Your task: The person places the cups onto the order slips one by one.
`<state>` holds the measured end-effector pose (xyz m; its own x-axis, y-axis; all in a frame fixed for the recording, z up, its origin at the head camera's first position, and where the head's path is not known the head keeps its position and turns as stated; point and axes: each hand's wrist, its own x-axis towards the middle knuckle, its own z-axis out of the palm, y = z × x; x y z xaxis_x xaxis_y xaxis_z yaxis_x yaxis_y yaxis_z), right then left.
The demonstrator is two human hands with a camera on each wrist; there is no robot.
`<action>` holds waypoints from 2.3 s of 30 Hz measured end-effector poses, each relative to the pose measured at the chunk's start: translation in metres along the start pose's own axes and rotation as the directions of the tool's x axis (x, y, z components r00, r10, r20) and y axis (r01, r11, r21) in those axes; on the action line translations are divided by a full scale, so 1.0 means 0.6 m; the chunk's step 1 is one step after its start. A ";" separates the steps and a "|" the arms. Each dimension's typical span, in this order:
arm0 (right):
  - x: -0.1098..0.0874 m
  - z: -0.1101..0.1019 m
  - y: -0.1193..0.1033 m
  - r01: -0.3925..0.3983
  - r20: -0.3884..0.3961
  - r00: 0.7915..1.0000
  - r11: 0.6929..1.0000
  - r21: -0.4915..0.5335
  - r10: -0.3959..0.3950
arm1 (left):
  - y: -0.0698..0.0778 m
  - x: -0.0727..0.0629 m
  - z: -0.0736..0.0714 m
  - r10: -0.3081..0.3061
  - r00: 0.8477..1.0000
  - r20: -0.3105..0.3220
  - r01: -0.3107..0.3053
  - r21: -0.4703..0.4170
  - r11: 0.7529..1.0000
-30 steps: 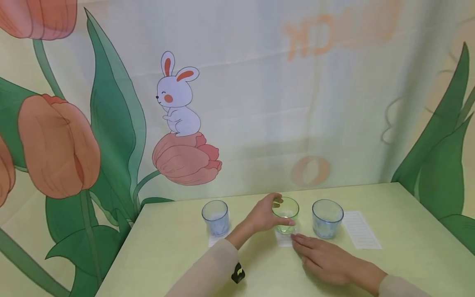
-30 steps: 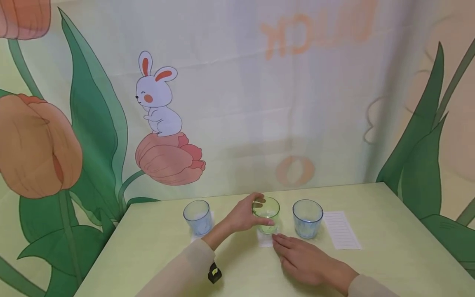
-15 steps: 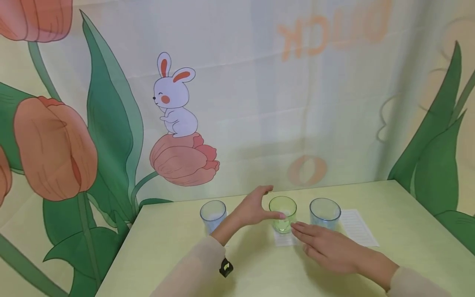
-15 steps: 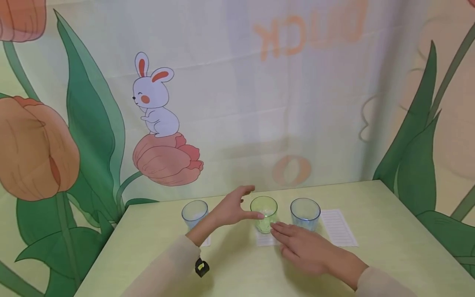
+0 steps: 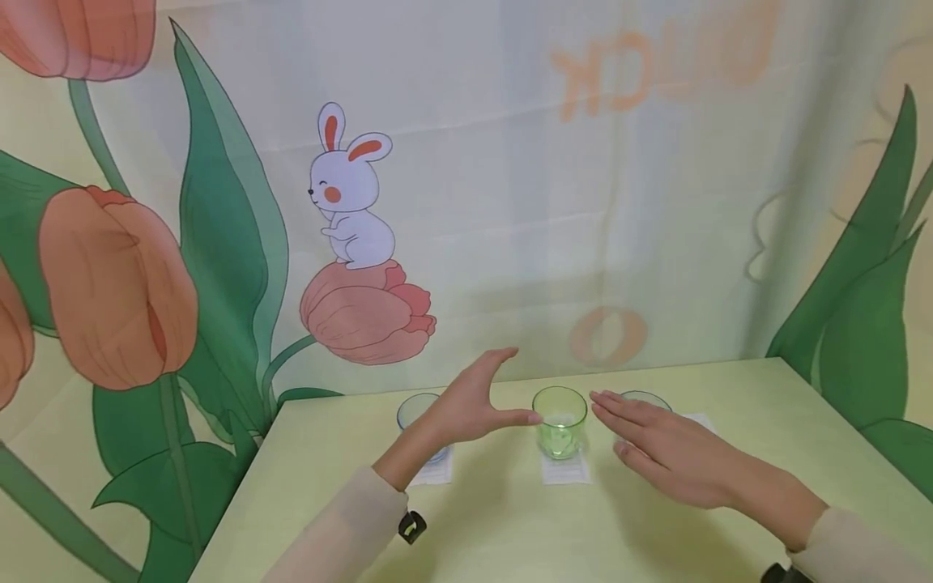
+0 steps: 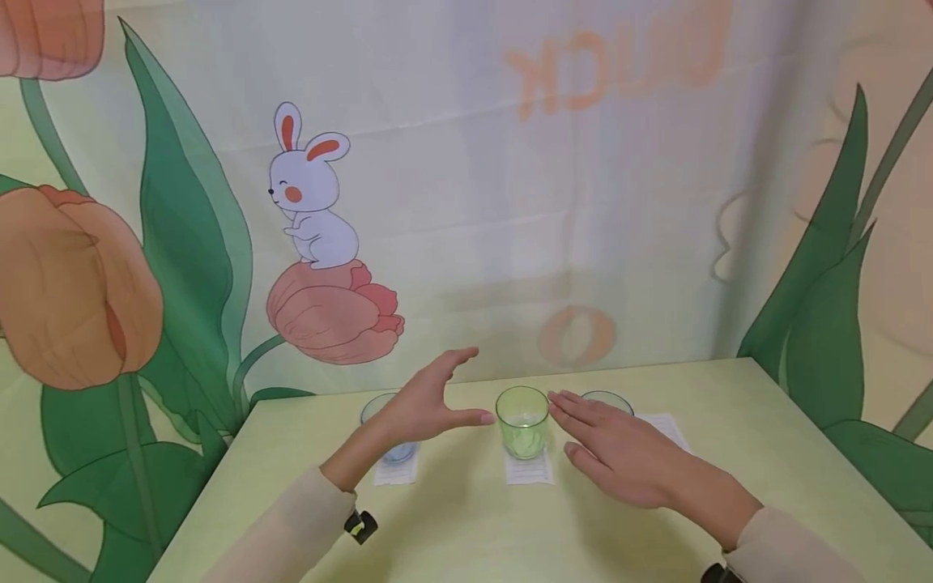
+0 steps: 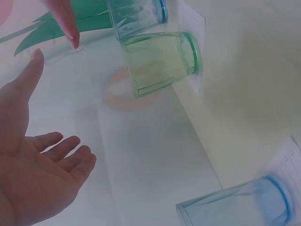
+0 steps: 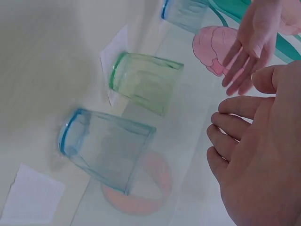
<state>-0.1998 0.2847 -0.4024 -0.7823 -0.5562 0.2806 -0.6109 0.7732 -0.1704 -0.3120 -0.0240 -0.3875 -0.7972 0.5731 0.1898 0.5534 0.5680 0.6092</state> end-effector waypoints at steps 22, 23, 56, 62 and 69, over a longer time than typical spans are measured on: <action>-0.062 -0.045 0.124 -0.106 -0.055 0.993 0.992 -0.070 0.102 | 0.071 0.059 0.145 0.032 0.999 -0.028 -0.033 -0.041 0.999; -0.067 -0.044 0.132 -0.103 -0.058 0.993 0.992 -0.078 0.099 | 0.074 0.062 0.154 0.040 0.999 -0.028 -0.041 -0.038 0.998; -0.217 0.090 0.217 -0.031 0.012 0.999 0.982 -0.188 0.034 | 0.131 0.136 0.271 -0.104 0.994 0.039 0.095 0.187 0.978; -0.226 0.095 0.210 -0.099 0.102 0.988 0.986 -0.137 0.114 | 0.128 0.135 0.273 -0.112 0.993 0.037 0.105 0.162 0.981; -0.232 0.098 0.205 -0.126 0.167 0.975 0.984 -0.127 0.147 | 0.129 0.136 0.273 -0.138 0.990 0.041 0.131 0.144 0.981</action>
<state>-0.1731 0.4394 -0.5183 -0.8727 -0.4798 0.0905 -0.4867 0.8696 -0.0833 -0.2944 0.1633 -0.4508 -0.8552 0.5132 0.0722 0.4735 0.7171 0.5115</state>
